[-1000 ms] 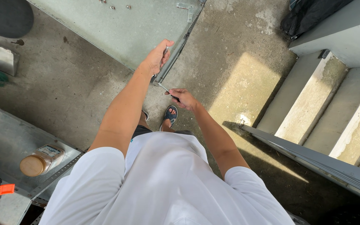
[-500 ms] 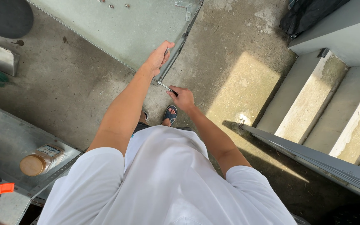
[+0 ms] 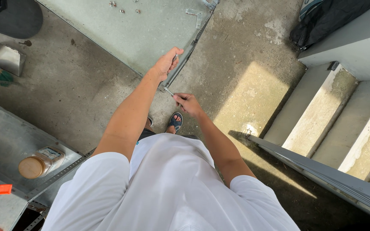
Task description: The person is using a wrench and a screwdriver to loosen or tighten screws on a metal cabinet frame.
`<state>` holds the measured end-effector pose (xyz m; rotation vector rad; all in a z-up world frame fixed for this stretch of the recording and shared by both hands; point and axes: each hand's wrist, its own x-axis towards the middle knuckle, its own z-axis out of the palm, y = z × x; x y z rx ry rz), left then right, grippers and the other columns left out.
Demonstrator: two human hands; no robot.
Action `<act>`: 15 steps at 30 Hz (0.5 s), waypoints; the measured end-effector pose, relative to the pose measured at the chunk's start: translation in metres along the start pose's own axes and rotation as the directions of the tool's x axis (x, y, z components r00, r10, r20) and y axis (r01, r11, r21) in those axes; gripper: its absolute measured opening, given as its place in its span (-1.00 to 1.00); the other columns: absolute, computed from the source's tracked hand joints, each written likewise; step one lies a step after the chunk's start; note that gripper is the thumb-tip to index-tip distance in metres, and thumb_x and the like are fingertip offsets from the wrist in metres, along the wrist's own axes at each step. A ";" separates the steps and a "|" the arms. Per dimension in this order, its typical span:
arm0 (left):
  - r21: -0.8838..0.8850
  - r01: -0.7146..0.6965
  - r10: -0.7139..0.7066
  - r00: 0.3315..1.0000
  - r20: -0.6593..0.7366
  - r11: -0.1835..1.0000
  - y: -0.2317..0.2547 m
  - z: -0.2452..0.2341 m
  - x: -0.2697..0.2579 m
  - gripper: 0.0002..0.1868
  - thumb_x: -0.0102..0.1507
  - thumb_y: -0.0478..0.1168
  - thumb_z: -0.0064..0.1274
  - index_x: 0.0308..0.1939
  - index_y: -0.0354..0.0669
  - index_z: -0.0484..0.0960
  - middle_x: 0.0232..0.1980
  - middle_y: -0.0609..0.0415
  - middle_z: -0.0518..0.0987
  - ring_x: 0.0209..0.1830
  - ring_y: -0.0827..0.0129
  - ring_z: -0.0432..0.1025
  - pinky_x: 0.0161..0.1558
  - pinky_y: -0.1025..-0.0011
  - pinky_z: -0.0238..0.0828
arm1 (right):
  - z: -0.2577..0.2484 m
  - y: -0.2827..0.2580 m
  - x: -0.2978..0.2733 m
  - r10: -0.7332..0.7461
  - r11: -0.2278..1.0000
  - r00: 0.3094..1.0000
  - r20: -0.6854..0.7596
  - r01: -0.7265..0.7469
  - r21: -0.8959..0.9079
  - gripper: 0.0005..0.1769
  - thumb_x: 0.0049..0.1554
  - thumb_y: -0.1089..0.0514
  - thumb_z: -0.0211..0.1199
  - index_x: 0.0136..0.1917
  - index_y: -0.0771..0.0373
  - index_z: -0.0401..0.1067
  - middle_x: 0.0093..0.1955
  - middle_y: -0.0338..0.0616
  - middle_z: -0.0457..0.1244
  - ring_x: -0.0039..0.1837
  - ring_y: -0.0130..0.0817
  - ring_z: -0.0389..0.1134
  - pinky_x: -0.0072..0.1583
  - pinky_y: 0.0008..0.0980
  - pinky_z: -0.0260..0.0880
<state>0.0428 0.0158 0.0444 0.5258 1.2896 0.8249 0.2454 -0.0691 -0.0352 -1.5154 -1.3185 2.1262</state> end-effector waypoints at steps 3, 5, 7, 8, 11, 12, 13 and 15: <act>0.029 -0.014 0.014 1.000 0.015 0.999 -0.002 -0.002 0.006 -0.44 0.07 0.33 0.08 -0.70 0.10 0.23 -0.66 0.29 0.16 -0.58 0.51 -0.01 -0.39 0.46 -0.15 | -0.018 -0.005 0.006 0.080 0.823 0.896 0.437 -0.307 0.478 -0.63 0.21 -0.05 0.20 0.15 0.19 0.59 -0.37 -0.29 0.29 -0.51 -0.66 0.11 -0.48 -0.63 0.02; 0.040 -0.002 0.002 1.000 0.001 0.999 0.002 -0.004 0.008 -0.44 0.08 0.33 0.07 -0.69 0.11 0.22 -0.65 0.30 0.16 -0.58 0.52 0.00 -0.38 0.47 -0.13 | -0.019 0.003 0.016 0.047 0.928 0.940 0.337 -0.166 0.334 -0.66 0.24 -0.02 0.20 0.19 0.16 0.58 -0.35 -0.31 0.26 -0.46 -0.65 0.10 -0.44 -0.60 0.03; 0.044 0.031 -0.031 1.000 -0.002 0.999 -0.006 -0.001 0.005 -0.44 0.09 0.33 0.07 -0.69 0.11 0.21 -0.64 0.31 0.16 -0.57 0.53 0.01 -0.38 0.48 -0.12 | -0.016 0.026 0.012 0.011 0.984 0.973 0.229 -0.051 0.169 -0.68 0.28 0.01 0.20 0.22 0.13 0.57 -0.32 -0.34 0.23 -0.42 -0.63 0.10 -0.39 -0.57 0.03; 0.032 0.006 -0.006 1.000 0.008 0.999 -0.003 -0.001 0.005 -0.43 0.08 0.32 0.08 -0.70 0.11 0.20 -0.65 0.31 0.14 -0.58 0.51 -0.01 -0.40 0.44 -0.14 | -0.015 0.033 0.014 -0.432 0.830 0.902 0.015 0.404 -0.385 -0.70 0.33 -0.05 0.20 0.25 0.04 0.56 -0.26 -0.33 0.28 -0.34 -0.68 0.10 -0.28 -0.58 0.06; 0.019 -0.001 0.000 1.000 0.020 1.000 -0.004 -0.003 0.006 -0.43 0.09 0.32 0.08 -0.70 0.11 0.19 -0.64 0.31 0.13 -0.58 0.51 -0.02 -0.41 0.42 -0.16 | -0.009 0.039 0.010 -0.728 0.508 0.685 -0.020 0.519 -0.688 -0.69 0.34 -0.11 0.24 0.23 0.04 0.57 -0.23 -0.32 0.35 -0.27 -0.68 0.21 -0.19 -0.56 0.20; 0.021 0.016 -0.016 1.000 0.026 1.000 -0.001 -0.004 0.009 -0.44 0.10 0.31 0.07 -0.70 0.11 0.19 -0.64 0.31 0.14 -0.58 0.51 -0.01 -0.41 0.43 -0.15 | -0.008 0.035 0.012 -0.615 0.717 0.782 -0.098 0.503 -0.484 -0.66 0.29 -0.10 0.29 0.19 0.12 0.59 -0.26 -0.32 0.38 -0.28 -0.62 0.31 -0.22 -0.54 0.30; 0.028 0.000 -0.001 1.000 0.029 1.000 0.001 -0.004 0.009 -0.44 0.10 0.31 0.07 -0.70 0.11 0.19 -0.64 0.31 0.14 -0.58 0.51 -0.01 -0.41 0.43 -0.15 | -0.015 0.031 0.018 -0.628 0.707 0.772 -0.101 0.512 -0.487 -0.66 0.29 -0.10 0.29 0.19 0.12 0.59 -0.26 -0.32 0.38 -0.28 -0.62 0.31 -0.22 -0.54 0.30; 0.042 0.006 -0.008 0.999 0.043 0.999 -0.001 -0.001 0.007 -0.43 0.10 0.33 0.05 -0.71 0.11 0.20 -0.65 0.29 0.15 -0.60 0.51 -0.02 -0.42 0.43 -0.15 | -0.030 0.027 0.021 0.168 0.810 0.923 0.347 -0.329 0.486 -0.66 0.30 -0.11 0.21 0.16 0.12 0.56 -0.24 -0.29 0.40 -0.47 -0.63 0.08 -0.42 -0.58 0.04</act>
